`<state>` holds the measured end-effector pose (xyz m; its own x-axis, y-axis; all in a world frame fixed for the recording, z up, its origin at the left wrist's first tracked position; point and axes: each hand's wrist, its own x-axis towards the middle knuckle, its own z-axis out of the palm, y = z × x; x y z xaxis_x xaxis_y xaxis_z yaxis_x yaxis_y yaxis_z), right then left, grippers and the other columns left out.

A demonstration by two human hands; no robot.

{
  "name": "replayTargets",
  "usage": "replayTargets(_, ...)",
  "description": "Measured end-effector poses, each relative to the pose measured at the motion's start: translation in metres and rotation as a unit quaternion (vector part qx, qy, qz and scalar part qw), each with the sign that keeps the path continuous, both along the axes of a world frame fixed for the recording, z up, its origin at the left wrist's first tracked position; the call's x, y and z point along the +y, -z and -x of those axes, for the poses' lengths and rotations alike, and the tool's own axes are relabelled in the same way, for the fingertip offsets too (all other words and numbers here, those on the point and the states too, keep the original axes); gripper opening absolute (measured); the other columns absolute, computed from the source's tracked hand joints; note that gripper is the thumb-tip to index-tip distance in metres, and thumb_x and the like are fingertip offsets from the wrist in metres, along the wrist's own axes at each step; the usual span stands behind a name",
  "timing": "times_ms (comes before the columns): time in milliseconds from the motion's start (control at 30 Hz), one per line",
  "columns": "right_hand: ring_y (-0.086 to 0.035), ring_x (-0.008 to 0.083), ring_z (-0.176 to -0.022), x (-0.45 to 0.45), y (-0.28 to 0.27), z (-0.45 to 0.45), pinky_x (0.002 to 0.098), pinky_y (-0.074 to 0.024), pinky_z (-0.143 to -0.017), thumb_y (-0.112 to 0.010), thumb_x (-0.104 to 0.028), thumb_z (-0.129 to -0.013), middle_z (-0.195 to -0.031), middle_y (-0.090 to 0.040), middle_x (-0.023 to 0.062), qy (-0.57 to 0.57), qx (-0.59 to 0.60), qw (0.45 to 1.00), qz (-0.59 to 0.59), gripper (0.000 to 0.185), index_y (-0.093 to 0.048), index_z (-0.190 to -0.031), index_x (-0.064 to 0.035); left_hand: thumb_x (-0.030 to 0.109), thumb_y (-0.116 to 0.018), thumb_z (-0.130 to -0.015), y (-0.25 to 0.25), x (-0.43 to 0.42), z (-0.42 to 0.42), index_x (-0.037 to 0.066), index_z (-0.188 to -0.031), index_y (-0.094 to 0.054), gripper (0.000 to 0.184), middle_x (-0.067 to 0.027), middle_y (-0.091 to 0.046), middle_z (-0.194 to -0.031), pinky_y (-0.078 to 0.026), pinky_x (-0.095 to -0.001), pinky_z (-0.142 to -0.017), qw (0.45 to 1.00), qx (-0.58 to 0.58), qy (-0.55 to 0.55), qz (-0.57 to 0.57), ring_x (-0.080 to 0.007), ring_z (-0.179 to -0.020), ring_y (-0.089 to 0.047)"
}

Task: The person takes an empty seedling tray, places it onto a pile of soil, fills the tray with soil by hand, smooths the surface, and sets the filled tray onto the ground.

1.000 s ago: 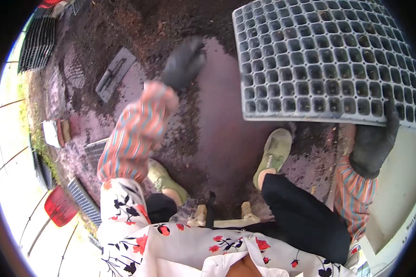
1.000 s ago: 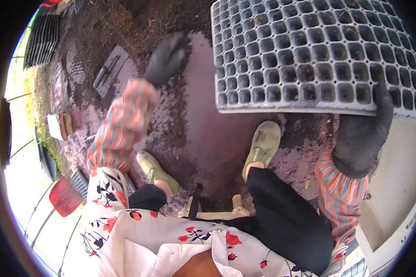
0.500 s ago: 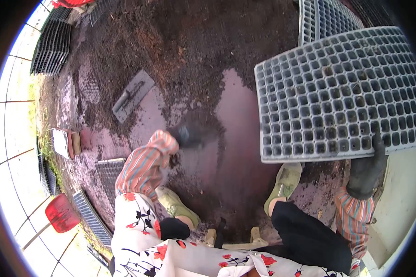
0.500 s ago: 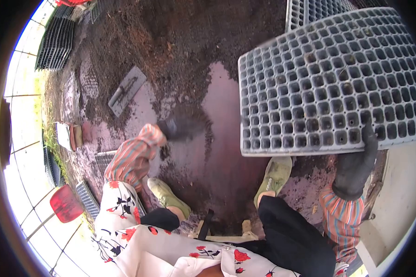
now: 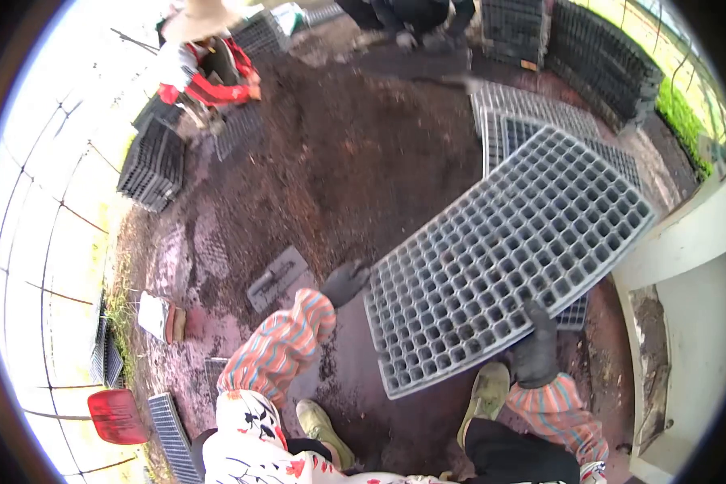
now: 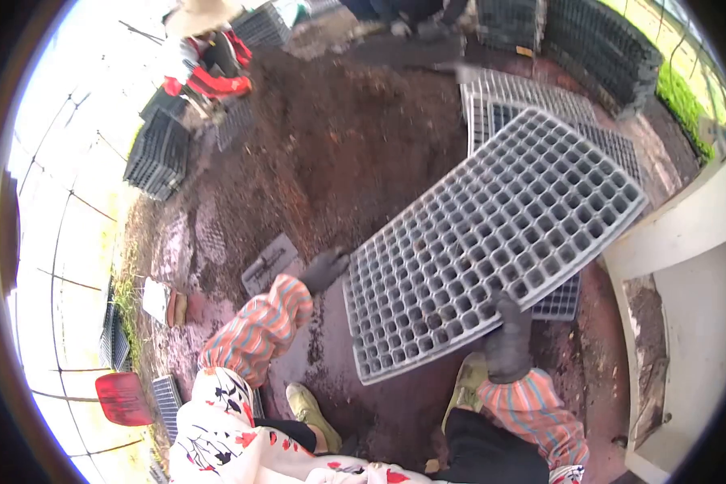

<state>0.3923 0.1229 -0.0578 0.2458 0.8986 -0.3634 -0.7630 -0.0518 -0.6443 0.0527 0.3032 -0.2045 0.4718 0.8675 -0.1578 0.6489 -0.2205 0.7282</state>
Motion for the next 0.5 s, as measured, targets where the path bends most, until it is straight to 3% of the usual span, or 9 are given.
replayTargets(67, -0.055, 0.0189, -0.099, 0.000, 0.010, 0.003, 0.0367, -0.0429, -0.089, -0.054, -0.013, -0.082, -0.109, -0.056, 0.0062, 0.034, -0.105, 0.993, -0.043, 0.036, -0.050, -0.117, -0.0049, 0.036, -0.049, -0.086, -0.037, -0.019, 0.009, 0.003, -0.116, -0.050, 0.044, -0.0204, -0.057, -0.106, -0.041, -0.0404, -0.088, 0.993, 0.101, -0.001, -0.062, -0.0351, -0.102, -0.053)
replayTargets(133, -0.055, 0.0178, -0.097, -0.003, 0.000, 0.007, 0.0342, -0.0447, -0.085, -0.054, -0.007, -0.078, -0.106, -0.055, 0.0053, 0.045, -0.061, 0.995, -0.058, 0.039, -0.049, -0.117, -0.0038, 0.040, -0.049, -0.085, -0.082, -0.036, 0.025, 0.003, -0.118, -0.050, 0.049, -0.0206, -0.055, -0.110, -0.040, -0.0412, -0.091, 0.973, 0.208, -0.020, -0.098, -0.0352, -0.106, -0.051)
replayTargets(200, -0.056, 0.0172, -0.092, -0.003, -0.015, 0.008, 0.0329, -0.0458, -0.082, -0.055, -0.006, -0.077, -0.101, -0.056, 0.0045, 0.028, -0.049, 0.996, -0.067, 0.038, -0.051, -0.114, -0.0036, 0.046, -0.047, -0.083, -0.145, -0.044, 0.051, 0.004, -0.123, -0.047, 0.058, -0.0209, -0.052, -0.118, -0.037, -0.0424, -0.095, 0.926, 0.367, 0.068, -0.062, -0.0353, -0.112, -0.048)
replayTargets(233, -0.056, 0.0172, -0.092, -0.003, -0.021, 0.006, 0.0329, -0.0458, -0.082, -0.055, -0.006, -0.077, -0.101, -0.056, 0.0045, 0.019, -0.039, 0.996, -0.077, 0.038, -0.051, -0.114, -0.0036, 0.048, -0.046, -0.083, -0.122, -0.034, 0.091, 0.006, -0.127, -0.044, 0.061, -0.0208, -0.050, -0.122, -0.037, -0.0415, -0.096, 0.927, 0.358, 0.083, -0.079, -0.0350, -0.114, -0.047)
replayTargets(267, -0.056, 0.0172, -0.090, -0.003, -0.025, 0.003, 0.0331, -0.0463, -0.081, -0.056, -0.006, -0.076, -0.099, -0.056, 0.0042, 0.011, -0.015, 0.999, -0.050, 0.036, -0.051, -0.112, -0.0038, 0.048, -0.045, -0.084, -0.169, -0.043, 0.088, 0.010, -0.130, -0.042, 0.060, -0.0217, -0.051, -0.119, -0.039, -0.0430, -0.092, 0.904, 0.422, 0.067, -0.023, -0.0364, -0.109, -0.050)
replayTargets(333, -0.057, 0.0174, -0.084, 0.002, -0.007, -0.010, 0.0335, -0.0476, -0.077, -0.057, -0.005, -0.074, -0.093, -0.058, 0.0037, -0.022, 0.015, 0.999, -0.019, 0.033, -0.053, -0.107, -0.0048, 0.043, -0.049, -0.082, -0.232, -0.076, 0.092, 0.012, -0.109, -0.057, 0.042, -0.0189, -0.061, -0.095, -0.044, -0.0472, -0.079, 0.903, 0.429, 0.026, -0.026, -0.0387, -0.090, -0.057)
replayTargets(400, -0.058, 0.0183, -0.080, 0.006, -0.004, -0.012, 0.0347, -0.0492, -0.074, -0.057, -0.006, -0.074, -0.090, -0.058, 0.0042, 0.001, 0.018, 1.000, 0.008, 0.030, -0.054, -0.104, -0.0064, 0.043, -0.052, -0.079, -0.225, -0.089, 0.133, 0.013, -0.103, -0.059, 0.039, -0.0192, -0.062, -0.088, -0.046, -0.0473, -0.075, 0.866, 0.500, -0.003, -0.011, -0.0381, -0.086, -0.059)
replayTargets(467, -0.058, 0.0192, -0.079, 0.007, 0.000, -0.015, 0.0359, -0.0498, -0.072, -0.057, -0.007, -0.074, -0.090, -0.058, 0.0047, -0.015, 0.059, 0.998, 0.001, 0.029, -0.054, -0.103, -0.0074, 0.044, -0.055, -0.076, -0.210, -0.106, 0.179, 0.011, -0.097, -0.061, 0.040, -0.0201, -0.061, -0.086, -0.046, -0.0476, -0.072, 0.856, 0.511, 0.065, -0.043, -0.0376, -0.083, -0.059)
replayTargets(500, -0.059, 0.0201, -0.077, 0.007, 0.004, -0.016, 0.0371, -0.0504, -0.071, -0.057, -0.007, -0.074, -0.089, -0.058, 0.0053, -0.034, 0.098, 0.995, 0.006, 0.028, -0.054, -0.102, -0.0084, 0.045, -0.058, -0.073, -0.170, -0.110, 0.222, 0.009, -0.093, -0.062, 0.041, -0.0198, -0.062, -0.085, -0.046, -0.0474, -0.072, 0.872, 0.468, 0.083, -0.112, -0.0372, -0.081, -0.060)
